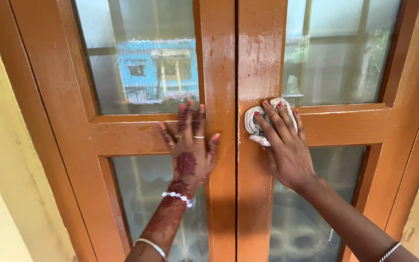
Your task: The person sprays a pink cleaning solution from a spray bottle onto the glass panes of a wooden double door and wipes the surfaces with a cloth. The person systematically cleans each pane and the wooden frame, moving from the lower sections to the upper sections.
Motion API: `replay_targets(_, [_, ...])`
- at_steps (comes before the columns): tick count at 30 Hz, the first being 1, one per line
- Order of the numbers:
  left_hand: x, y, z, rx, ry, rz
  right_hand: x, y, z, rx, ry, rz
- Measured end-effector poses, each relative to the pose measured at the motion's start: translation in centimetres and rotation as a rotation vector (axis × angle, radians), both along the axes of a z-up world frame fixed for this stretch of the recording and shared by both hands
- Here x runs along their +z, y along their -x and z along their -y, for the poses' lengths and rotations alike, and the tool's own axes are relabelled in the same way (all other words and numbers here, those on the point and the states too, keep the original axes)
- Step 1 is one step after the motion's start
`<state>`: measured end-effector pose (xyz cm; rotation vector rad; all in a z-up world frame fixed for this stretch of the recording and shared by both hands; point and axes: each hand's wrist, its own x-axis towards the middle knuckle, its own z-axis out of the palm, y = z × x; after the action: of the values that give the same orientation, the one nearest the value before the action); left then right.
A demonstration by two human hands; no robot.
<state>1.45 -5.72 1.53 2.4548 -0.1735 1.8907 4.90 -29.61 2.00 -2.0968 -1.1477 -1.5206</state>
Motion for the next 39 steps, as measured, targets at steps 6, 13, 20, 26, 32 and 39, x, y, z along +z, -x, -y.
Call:
replay_targets(6, [0.6, -1.0, 6.1, -0.042, -0.082, -0.024, -0.5, -1.5, 3.2, -0.094, -0.031, 0.034])
replay_targets(13, [1.2, -2.7, 10.3, -0.109, -0.102, -0.035, -1.0, -4.2, 9.2, -0.140, -0.052, 0.039])
replay_targets(20, [1.1, -3.9, 12.1, -0.020, -0.115, 0.004, -1.8, -6.8, 14.8, -0.155, -0.119, 0.070])
replay_targets(26, [1.0, -4.2, 12.2, 0.012, -0.141, -0.005, -1.2, -7.8, 17.7, -0.161, -0.206, 0.061])
replay_targets(32, [0.7, -4.6, 12.3, 0.008, -0.135, -0.043, -1.8, -7.4, 15.1, -0.071, -0.356, 0.041])
replay_targets(39, [0.6, -4.8, 12.2, 0.028, -0.156, -0.098, -1.7, -4.8, 9.6, -0.014, -0.292, 0.040])
